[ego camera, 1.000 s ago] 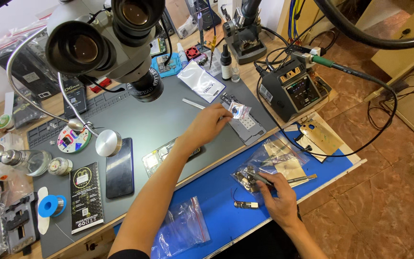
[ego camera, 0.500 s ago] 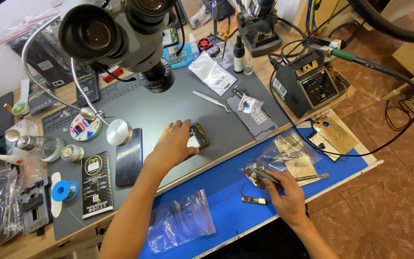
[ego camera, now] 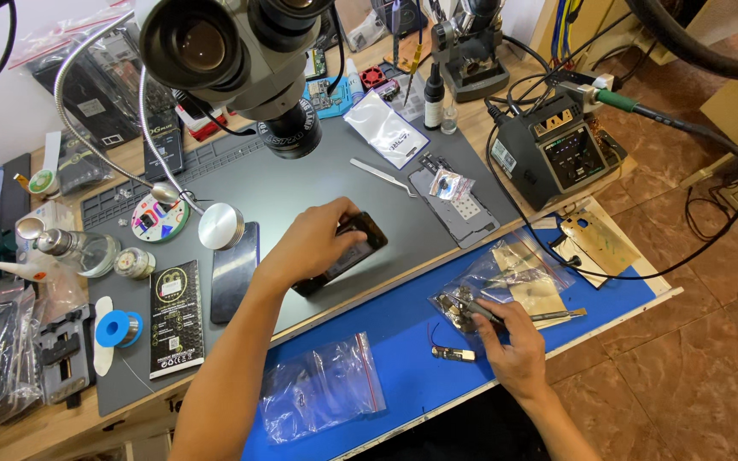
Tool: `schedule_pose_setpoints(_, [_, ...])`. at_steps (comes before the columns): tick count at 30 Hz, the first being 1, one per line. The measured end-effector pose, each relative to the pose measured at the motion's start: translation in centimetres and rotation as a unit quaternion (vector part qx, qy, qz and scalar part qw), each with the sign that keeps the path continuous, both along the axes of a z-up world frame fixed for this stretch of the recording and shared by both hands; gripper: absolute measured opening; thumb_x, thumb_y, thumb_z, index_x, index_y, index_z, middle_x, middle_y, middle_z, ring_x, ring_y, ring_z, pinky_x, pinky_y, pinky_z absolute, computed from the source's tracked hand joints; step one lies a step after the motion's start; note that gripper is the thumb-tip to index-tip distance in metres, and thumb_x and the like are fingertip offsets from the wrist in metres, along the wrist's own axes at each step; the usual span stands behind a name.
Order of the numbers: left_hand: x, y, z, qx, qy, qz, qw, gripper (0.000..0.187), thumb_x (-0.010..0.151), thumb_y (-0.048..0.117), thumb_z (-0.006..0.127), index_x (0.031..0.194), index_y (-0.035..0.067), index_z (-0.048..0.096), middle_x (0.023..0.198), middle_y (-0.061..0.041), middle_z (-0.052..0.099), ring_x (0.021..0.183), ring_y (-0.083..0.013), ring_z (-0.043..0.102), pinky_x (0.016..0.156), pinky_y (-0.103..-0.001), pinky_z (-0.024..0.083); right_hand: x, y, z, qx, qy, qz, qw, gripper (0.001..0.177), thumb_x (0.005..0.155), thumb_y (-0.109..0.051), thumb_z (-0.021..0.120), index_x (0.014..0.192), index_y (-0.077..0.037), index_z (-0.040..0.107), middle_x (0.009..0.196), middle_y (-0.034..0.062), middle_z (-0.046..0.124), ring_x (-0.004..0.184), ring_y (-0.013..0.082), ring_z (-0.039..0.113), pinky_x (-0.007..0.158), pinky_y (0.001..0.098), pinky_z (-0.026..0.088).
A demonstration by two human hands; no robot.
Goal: The person uses a small screwdriver to remove screws from a disassembled smartphone motherboard. They then use tweezers to carefully lift and remove small components from the circuit board, placing them on the workbench.
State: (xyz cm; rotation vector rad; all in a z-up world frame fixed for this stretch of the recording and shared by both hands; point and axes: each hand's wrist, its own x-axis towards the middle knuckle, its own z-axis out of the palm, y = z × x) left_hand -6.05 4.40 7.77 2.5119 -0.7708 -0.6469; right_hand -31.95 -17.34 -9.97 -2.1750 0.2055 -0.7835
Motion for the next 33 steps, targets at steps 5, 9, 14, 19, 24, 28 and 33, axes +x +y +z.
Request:
schedule_pose_setpoints(5, [-2.6,0.9,2.8,-0.2,0.06,0.174,0.962,0.044,0.101,0.025,0.06,0.144,0.02,0.053,0.108,-0.007,0.065,0.092,-0.0199,0.064,0.078,-0.035,0.052,0.0,0.2,0.3,0.007,0.005,-0.005,1.0,0.028,0.099,-0.023,0.069,0.12,-0.005,0.072,0.105,0.0086,0.073,0.094,0.0197,0.07,0.081,0.03,0.057])
schedule_pose_setpoints(9, [-4.4,2.5,-0.5,-0.389,0.13,0.289,0.865,0.049,0.099,0.013,0.06,0.148,0.012,0.053,0.119,-0.009,0.066,0.103,-0.0194,0.07,0.091,-0.029,0.058,-0.1,0.4,0.8,0.051,0.006,-0.024,0.998,0.026,0.099,-0.017,0.07,0.122,-0.004,0.073,0.106,0.0092,0.073,0.094,0.0188,0.07,0.079,0.0274,0.059])
schedule_pose_setpoints(14, [-6.3,5.5,-4.7,-0.433,0.158,0.389,0.798,0.054,0.099,0.014,0.06,0.152,0.015,0.053,0.128,-0.006,0.062,0.106,-0.0151,0.063,0.09,-0.03,0.054,0.4,0.3,1.8,0.071,0.025,-0.04,0.996,0.028,0.101,-0.021,0.068,0.124,-0.005,0.073,0.101,0.0067,0.069,0.082,0.0153,0.059,0.075,0.0269,0.05])
schedule_pose_setpoints(19, [-7.0,8.5,-9.8,-0.423,0.148,0.446,0.775,0.054,0.097,0.02,0.063,0.149,0.016,0.049,0.138,0.002,0.06,0.113,-0.0113,0.062,0.084,-0.032,0.053,3.9,2.2,7.3,0.074,0.084,0.017,0.994,0.03,0.102,-0.027,0.065,0.124,-0.007,0.069,0.096,0.0042,0.065,0.078,0.0139,0.054,0.073,0.0275,0.049])
schedule_pose_setpoints(24, [-8.3,10.6,-8.3,-0.347,0.026,0.348,0.871,0.073,0.096,0.013,0.074,0.159,0.003,0.038,0.109,-0.015,0.06,0.09,-0.0256,0.069,0.075,-0.041,0.059,8.9,3.4,10.5,-0.105,0.065,0.037,0.992,0.023,0.095,-0.034,0.081,0.112,-0.019,0.082,0.069,0.0024,0.059,0.069,0.0242,0.066,0.071,0.0366,0.056])
schedule_pose_setpoints(28, [-8.3,10.9,-6.0,-0.194,0.0,0.278,0.941,0.105,0.077,0.041,0.092,0.159,0.005,0.036,0.148,-0.027,0.051,0.138,-0.0462,0.054,0.114,-0.058,0.044,11.8,5.3,13.3,-0.175,0.085,0.057,0.979,0.023,0.098,-0.038,0.075,0.115,-0.022,0.079,0.07,-0.0008,0.055,0.069,0.0232,0.068,0.068,0.0394,0.058])
schedule_pose_setpoints(33, [-7.5,12.1,-10.0,-0.095,-0.168,0.216,0.957,0.106,0.056,0.048,0.101,0.142,0.007,0.055,0.118,-0.015,0.055,0.112,-0.0401,0.064,0.098,-0.046,0.054,14.8,8.5,15.9,-0.258,0.153,0.112,0.947,0.021,0.099,-0.035,0.073,0.11,-0.017,0.078,0.084,0.0046,0.065,0.073,0.0295,0.074,0.065,0.0447,0.061])
